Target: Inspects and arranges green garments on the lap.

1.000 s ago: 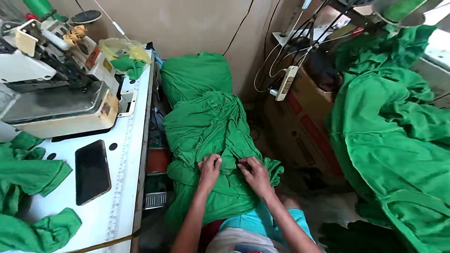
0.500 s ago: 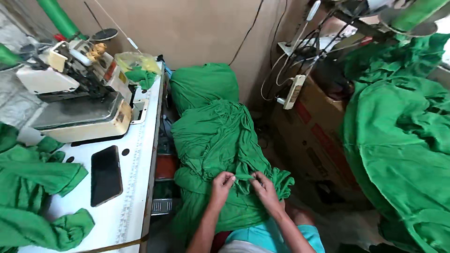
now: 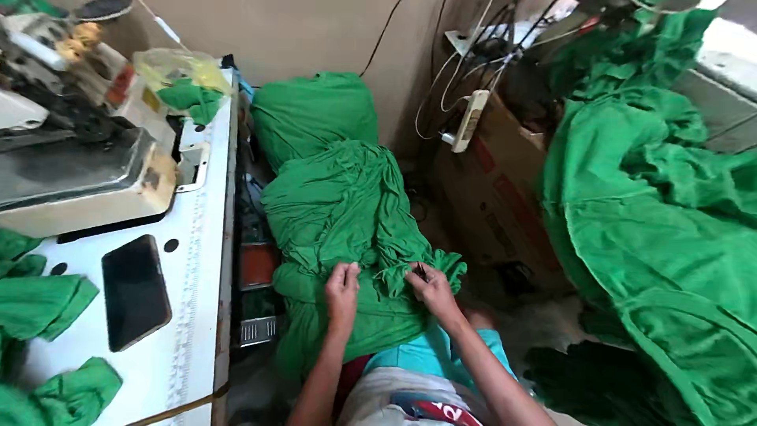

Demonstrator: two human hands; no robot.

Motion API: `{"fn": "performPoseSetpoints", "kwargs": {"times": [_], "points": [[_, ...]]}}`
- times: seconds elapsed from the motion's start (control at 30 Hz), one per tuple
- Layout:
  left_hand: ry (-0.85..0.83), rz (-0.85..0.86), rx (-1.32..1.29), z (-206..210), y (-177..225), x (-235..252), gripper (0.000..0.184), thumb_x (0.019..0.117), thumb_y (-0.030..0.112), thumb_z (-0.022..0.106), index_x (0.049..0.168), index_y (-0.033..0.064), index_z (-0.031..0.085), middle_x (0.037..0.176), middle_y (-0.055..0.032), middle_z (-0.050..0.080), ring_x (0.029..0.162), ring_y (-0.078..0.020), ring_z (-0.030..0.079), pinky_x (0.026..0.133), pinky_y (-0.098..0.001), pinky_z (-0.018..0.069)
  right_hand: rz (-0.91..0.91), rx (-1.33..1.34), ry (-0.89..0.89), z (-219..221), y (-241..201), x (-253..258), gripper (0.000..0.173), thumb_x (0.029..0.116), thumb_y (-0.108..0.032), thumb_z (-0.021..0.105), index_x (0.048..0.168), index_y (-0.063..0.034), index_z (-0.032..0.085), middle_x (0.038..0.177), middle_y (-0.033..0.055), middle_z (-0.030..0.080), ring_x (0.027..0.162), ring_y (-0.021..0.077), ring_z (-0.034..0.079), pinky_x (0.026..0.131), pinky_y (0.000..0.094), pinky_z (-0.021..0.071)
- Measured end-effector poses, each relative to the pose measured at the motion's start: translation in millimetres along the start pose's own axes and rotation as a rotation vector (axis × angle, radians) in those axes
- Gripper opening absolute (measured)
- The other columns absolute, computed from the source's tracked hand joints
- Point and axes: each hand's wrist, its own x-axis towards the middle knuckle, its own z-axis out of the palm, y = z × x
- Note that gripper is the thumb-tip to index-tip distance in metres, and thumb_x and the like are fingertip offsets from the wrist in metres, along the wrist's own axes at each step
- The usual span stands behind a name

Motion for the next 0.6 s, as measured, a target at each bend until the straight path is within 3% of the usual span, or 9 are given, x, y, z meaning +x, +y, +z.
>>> {"fn": "performPoseSetpoints", "kwargs": {"times": [0.07, 0.1, 0.17, 0.2, 0.23, 0.3, 0.37, 0.47, 0.6], "points": [[-0.053, -0.036, 0.058, 1.4, -0.7, -5.6, 0.028, 0.1066, 0.018, 0.052, 0.094, -0.003, 0.066, 0.075, -0.0017, 0.062, 0.064, -0.0053, 0.058, 0.063, -0.0234, 0.0515, 0.018, 0.07, 0.006, -0.9, 1.8, -2.7, 0.015, 0.0991, -0.013, 0.059, 0.103, -0.0008, 0.067, 0.068, -0.0055, 0.053, 0.049, 0.0, 0.044, 0.048, 0.0187, 0.0404], [-0.13, -0.034, 0.065, 2.6, 0.1, -8.1, 0.027, 0.1032, 0.02, 0.058, 0.109, -0.0052, 0.064, 0.092, -0.0092, 0.066, 0.077, -0.0119, 0.063, 0.071, -0.0295, 0.0539, 0.022, 0.096, 0.01, -0.4, 2.0, -3.5, 0.014, 0.0986, -0.013, 0.06, 0.101, -0.0014, 0.067, 0.067, -0.0058, 0.054, 0.049, 0.0005, 0.044, 0.048, 0.0188, 0.0407], [-0.266, -0.001, 0.108, 9.2, -0.2, -10.0, 0.065, 0.0932, 0.029, 0.073, 0.142, -0.005, 0.046, 0.135, -0.0208, 0.058, 0.098, -0.0203, 0.064, 0.077, -0.0342, 0.055, 0.028, 0.132, 0.005, 1.9, 1.2, -5.4, 0.013, 0.0984, -0.012, 0.06, 0.1, -0.0021, 0.067, 0.068, -0.0054, 0.055, 0.049, 0.0008, 0.045, 0.048, 0.0189, 0.0413], [-0.299, 0.011, 0.125, 13.1, 0.1, -10.4, 0.075, 0.0915, 0.031, 0.075, 0.149, -0.0038, 0.041, 0.144, -0.0222, 0.052, 0.1, -0.0202, 0.064, 0.077, -0.0333, 0.055, 0.032, 0.143, -0.001, 3.2, 0.5, -6.4, 0.012, 0.0983, -0.012, 0.06, 0.1, -0.0026, 0.067, 0.068, -0.0058, 0.055, 0.049, 0.0005, 0.045, 0.048, 0.0185, 0.0412], [-0.319, 0.011, 0.134, 15.6, 2.1, -10.4, 0.069, 0.0937, 0.028, 0.073, 0.148, -0.0032, 0.043, 0.142, -0.0217, 0.053, 0.099, -0.0202, 0.065, 0.078, -0.0331, 0.0554, 0.033, 0.148, -0.007, 4.3, -0.1, -6.9, 0.012, 0.0981, -0.012, 0.06, 0.1, -0.0027, 0.067, 0.068, -0.0061, 0.055, 0.049, 0.0002, 0.045, 0.048, 0.0181, 0.0413], [-0.277, 0.032, 0.157, 16.6, 3.1, -10.2, 0.029, 0.1007, 0.016, 0.062, 0.122, -0.004, 0.065, 0.115, -0.0172, 0.068, 0.09, -0.0185, 0.068, 0.08, -0.033, 0.0579, 0.022, 0.103, -0.015, 4.7, 0.1, -7.9, 0.012, 0.0981, -0.011, 0.06, 0.102, -0.0022, 0.068, 0.069, -0.0057, 0.056, 0.05, -0.0004, 0.045, 0.048, 0.0176, 0.0413], [-0.22, 0.117, 0.224, 10.7, 1.1, -9.1, 0.02, 0.1021, 0.01, 0.058, 0.108, -0.0038, 0.072, 0.104, -0.0149, 0.071, 0.086, -0.0162, 0.069, 0.08, -0.0311, 0.058, -0.006, -0.113, -0.045, -2.4, 3.3, -7.8, 0.017, 0.0984, -0.016, 0.061, 0.105, -0.0024, 0.07, 0.079, -0.0008, 0.062, 0.06, 0.0031, 0.053, 0.057, 0.0217, 0.046], [-0.226, 0.169, 0.353, -4.6, -6.6, -13.4, 0.019, 0.1012, 0.008, 0.059, 0.107, -0.0046, 0.072, 0.105, -0.0181, 0.072, 0.092, -0.0224, 0.071, 0.086, -0.0363, 0.0582, 0.021, -0.405, -0.211, -15.7, 8.5, -6.8, 0.026, 0.099, -0.02, 0.064, 0.115, -0.0003, 0.071, 0.111, 0.0161, 0.071, 0.1, 0.0263, 0.069, 0.092, 0.0489, 0.0539], [-0.271, -0.006, 0.441, -18.6, -9.4, -29.1, 0.023, 0.1034, 0.012, 0.056, 0.111, -0.0047, 0.07, 0.108, -0.019, 0.071, 0.094, -0.0251, 0.07, 0.088, -0.0395, 0.0569, 0.064, -0.524, -0.064, -8.0, -11.4, -12.5, 0.056, 0.0989, -0.046, 0.063, 0.136, -0.004, 0.055, 0.118, 0.0164, 0.069, 0.105, 0.0339, 0.068, 0.088, 0.0593, 0.0537]]}}
